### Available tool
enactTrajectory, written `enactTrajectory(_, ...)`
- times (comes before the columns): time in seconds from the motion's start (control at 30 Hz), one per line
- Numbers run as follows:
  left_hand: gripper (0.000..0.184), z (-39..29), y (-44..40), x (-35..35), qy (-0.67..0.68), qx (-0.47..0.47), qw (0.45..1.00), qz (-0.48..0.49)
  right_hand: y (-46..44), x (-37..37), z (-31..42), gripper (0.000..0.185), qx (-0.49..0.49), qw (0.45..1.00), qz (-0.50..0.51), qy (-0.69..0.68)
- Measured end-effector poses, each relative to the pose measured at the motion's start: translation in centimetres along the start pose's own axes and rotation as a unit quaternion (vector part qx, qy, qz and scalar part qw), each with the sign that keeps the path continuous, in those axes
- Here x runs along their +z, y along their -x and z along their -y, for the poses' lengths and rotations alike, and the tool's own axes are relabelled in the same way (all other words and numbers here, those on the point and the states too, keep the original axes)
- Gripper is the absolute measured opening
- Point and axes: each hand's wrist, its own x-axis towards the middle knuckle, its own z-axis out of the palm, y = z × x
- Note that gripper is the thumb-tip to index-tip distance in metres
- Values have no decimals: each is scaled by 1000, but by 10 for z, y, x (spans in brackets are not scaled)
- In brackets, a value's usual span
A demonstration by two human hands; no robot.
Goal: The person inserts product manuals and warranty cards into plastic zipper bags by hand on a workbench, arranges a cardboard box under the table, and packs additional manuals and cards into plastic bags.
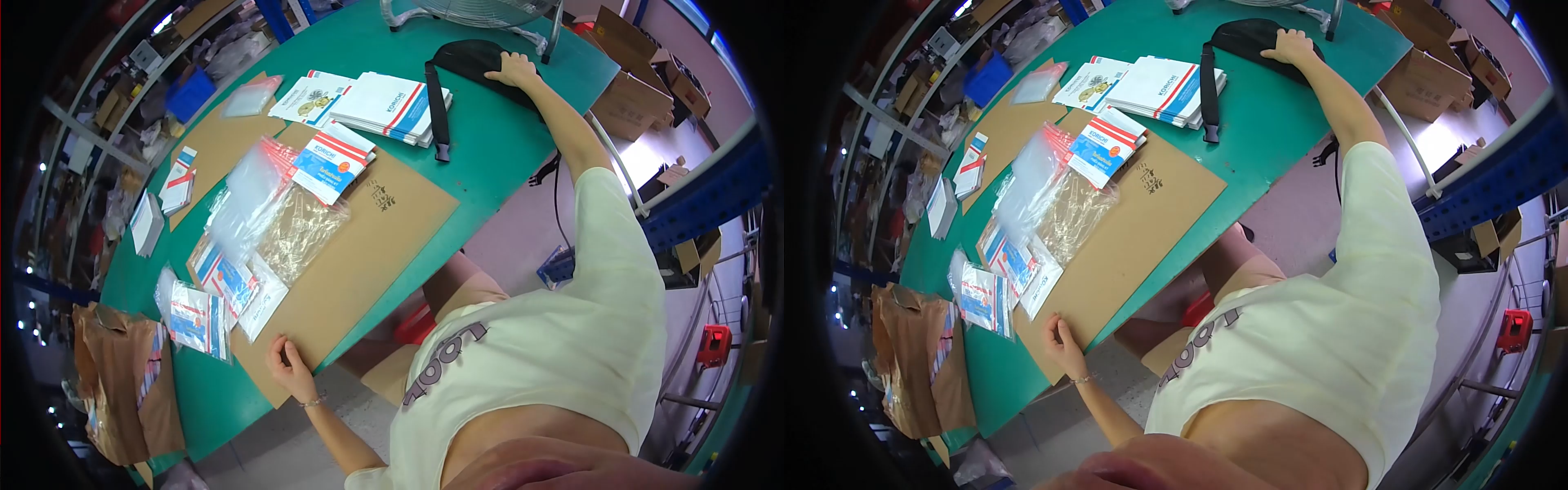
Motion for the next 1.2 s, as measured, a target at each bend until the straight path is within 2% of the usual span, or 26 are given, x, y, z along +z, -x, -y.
enactTrajectory(0.07,14,-6,1,0,-12,-2,1000,6,-5,9,-2,61,-32,999,0,30)
enactTrajectory(0.2,13,-12,-3,1,-42,6,999,8,-20,22,-4,35,-121,988,-94,21)
enactTrajectory(0.3,12,-13,-4,2,-60,21,998,1,-26,16,-9,35,-120,986,-114,13)
enactTrajectory(0.47,12,-16,-8,3,-69,24,997,1,-31,-33,-22,33,-167,970,-165,61)
enactTrajectory(0.5,12,-14,-8,3,-77,36,996,-6,-41,-33,-31,32,-187,961,-200,43)
enactTrajectory(0.63,11,-13,-6,1,-109,57,992,-30,-47,-89,-27,31,-212,957,-188,69)
enactTrajectory(0.7,10,-15,-6,3,-117,57,991,-32,-49,-122,-25,28,-247,948,-198,-12)
enactTrajectory(0.77,10,-14,-6,3,-126,56,990,-36,20,-187,13,22,-254,935,-246,-30)
enactTrajectory(0.83,9,-12,-5,2,-136,56,988,-40,53,-217,30,27,-326,906,-257,-88)
enactTrajectory(0.87,9,-12,-5,2,-141,56,987,-47,69,-226,43,24,-333,900,-257,-112)
enactTrajectory(1.0,12,-18,-2,1,-83,11,994,-76,140,-245,84,18,-416,862,-162,-242)
enactTrajectory(1.07,17,-37,21,-3,33,-4,989,-142,184,-248,100,14,-467,818,-76,-326)
enactTrajectory(1.2,30,-121,112,-28,178,3,961,-210,278,-243,124,19,-663,704,20,-254)
